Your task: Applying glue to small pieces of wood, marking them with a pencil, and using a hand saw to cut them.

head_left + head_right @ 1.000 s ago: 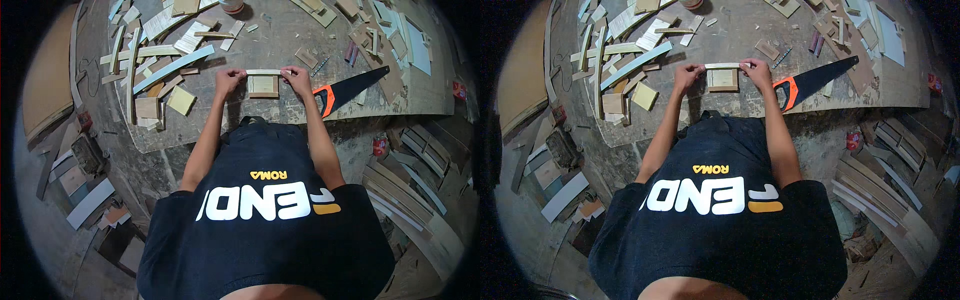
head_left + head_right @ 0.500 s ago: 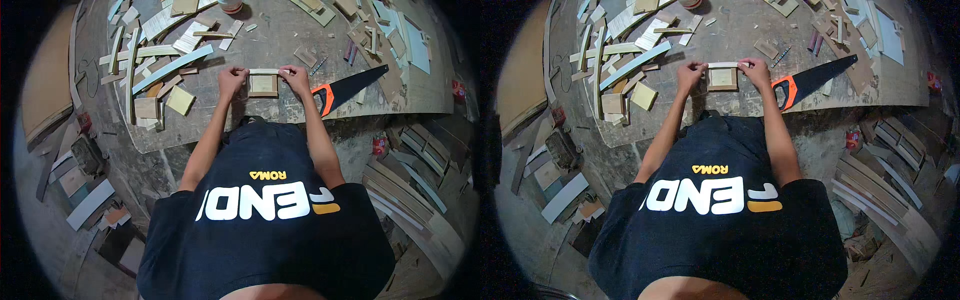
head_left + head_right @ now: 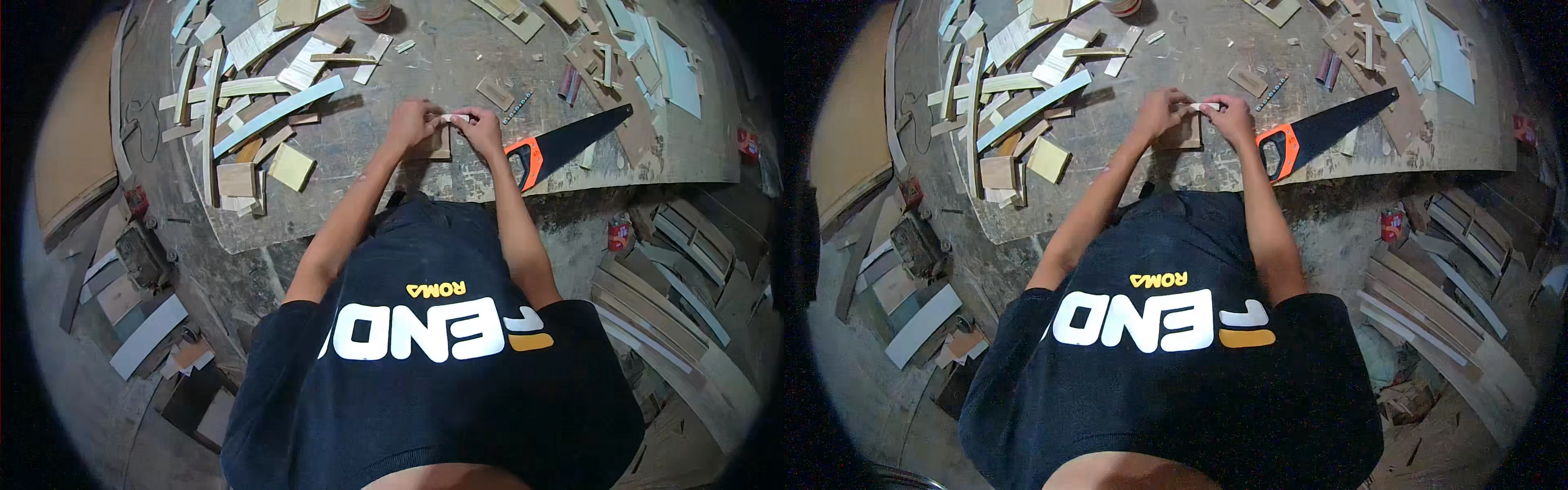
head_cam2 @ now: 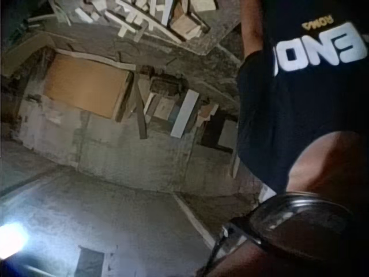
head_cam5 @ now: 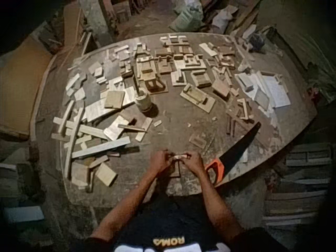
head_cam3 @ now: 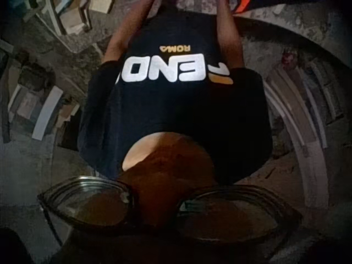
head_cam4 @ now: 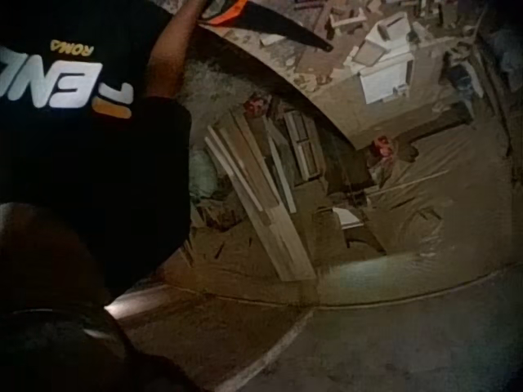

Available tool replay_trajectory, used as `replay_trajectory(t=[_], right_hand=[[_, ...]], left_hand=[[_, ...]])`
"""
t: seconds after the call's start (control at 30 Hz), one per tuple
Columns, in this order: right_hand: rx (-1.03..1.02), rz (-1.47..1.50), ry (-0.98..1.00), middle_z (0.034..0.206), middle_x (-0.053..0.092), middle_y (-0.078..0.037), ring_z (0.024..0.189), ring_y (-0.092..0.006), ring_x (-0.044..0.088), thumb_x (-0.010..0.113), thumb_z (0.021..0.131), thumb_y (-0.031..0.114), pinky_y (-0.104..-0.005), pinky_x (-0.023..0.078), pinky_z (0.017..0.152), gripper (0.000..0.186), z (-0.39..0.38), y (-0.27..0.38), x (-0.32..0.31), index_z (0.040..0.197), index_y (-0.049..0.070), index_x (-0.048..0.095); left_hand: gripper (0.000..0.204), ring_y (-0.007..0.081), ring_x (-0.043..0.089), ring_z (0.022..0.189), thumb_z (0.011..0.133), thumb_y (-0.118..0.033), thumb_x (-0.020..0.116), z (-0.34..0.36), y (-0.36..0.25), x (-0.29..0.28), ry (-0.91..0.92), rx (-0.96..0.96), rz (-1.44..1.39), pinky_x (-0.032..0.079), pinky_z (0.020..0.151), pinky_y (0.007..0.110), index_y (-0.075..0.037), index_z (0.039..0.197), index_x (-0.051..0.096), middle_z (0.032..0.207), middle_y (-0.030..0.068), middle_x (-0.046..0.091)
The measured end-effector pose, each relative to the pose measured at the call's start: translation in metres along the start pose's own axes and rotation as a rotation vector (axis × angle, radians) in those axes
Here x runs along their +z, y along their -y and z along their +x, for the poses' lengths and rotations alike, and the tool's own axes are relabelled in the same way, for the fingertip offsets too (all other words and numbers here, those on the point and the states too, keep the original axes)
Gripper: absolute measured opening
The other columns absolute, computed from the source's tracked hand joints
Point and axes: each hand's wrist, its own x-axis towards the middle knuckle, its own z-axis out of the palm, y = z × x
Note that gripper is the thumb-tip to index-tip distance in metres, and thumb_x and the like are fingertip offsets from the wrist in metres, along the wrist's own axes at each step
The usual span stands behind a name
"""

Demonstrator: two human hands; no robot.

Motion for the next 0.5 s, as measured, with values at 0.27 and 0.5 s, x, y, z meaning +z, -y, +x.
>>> replay_trajectory(t=[0.27,0.5], right_hand=[[0.014,-0.034,-0.003,0.074,0.066,0.0,0.063,-0.0049,0.057,0.075,0.083,0.015,-0.022,0.045,0.055,0.021,-0.003,0.008,-0.001,0.1,0.002,0.072],[-0.071,-0.171,-0.116,0.083,0.071,-0.013,0.075,-0.0189,0.068,0.074,0.082,0.028,-0.0321,0.053,0.069,0.032,0.011,0.062,-0.029,0.099,0.001,0.071]], left_hand=[[0.025,0.0291,0.068,0.076,0.071,-0.024,0.08,0.007,0.005,0.01,-0.005,-0.17,-0.123,0.053,0.069,0.037,-0.008,0.09,0.076,0.085,0.0134,0.07],[0.021,0.0326,0.063,0.08,0.071,-0.026,0.079,-0.002,-0.001,0.006,-0.07,-0.097,-0.041,0.05,0.072,0.042,-0.012,0.086,0.077,0.082,0.0105,0.066]])
